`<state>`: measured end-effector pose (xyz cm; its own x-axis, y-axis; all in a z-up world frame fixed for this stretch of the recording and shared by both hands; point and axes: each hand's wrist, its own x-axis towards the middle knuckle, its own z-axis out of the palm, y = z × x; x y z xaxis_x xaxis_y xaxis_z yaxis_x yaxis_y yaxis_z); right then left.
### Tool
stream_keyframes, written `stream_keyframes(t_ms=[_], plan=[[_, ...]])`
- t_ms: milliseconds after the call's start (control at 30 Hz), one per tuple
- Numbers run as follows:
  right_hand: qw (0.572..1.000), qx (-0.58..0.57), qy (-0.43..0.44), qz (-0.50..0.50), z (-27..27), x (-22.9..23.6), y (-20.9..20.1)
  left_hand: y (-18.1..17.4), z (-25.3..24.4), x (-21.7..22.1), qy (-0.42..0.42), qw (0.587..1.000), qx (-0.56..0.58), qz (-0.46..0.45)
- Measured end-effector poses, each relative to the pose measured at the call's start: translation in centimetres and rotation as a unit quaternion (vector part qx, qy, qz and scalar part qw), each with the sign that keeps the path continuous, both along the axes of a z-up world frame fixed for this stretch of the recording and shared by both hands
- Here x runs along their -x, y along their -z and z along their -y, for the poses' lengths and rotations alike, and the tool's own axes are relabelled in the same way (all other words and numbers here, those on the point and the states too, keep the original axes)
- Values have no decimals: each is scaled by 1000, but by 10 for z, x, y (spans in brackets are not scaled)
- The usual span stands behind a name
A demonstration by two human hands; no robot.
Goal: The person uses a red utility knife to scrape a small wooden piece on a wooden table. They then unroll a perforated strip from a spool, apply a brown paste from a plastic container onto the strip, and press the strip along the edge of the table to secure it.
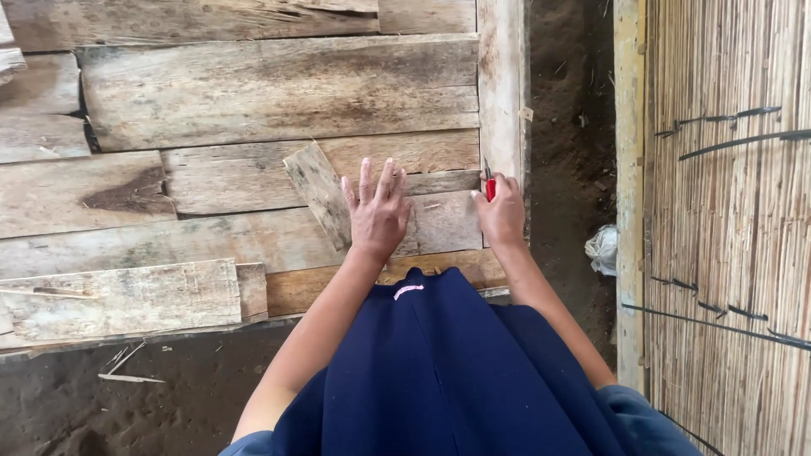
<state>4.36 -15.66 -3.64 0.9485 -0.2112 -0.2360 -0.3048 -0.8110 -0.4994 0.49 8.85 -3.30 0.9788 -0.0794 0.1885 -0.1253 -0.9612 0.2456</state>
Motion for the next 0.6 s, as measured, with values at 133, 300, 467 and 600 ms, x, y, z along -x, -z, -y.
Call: stream_keyframes(t_ms=[133,300,467,600], plan=[[999,2,-31,32,-3,7,-1,-1,10,7,8,999,10,-51],[997,44,-50,26,-5,5,-9,-6,14,7,5,987,29,-157],[995,50,-80,25,0,1,-10,8,14,8,6,985,35,-172],[992,80,-95,21,10,-5,6,5,13,8,14,986,43,-159]])
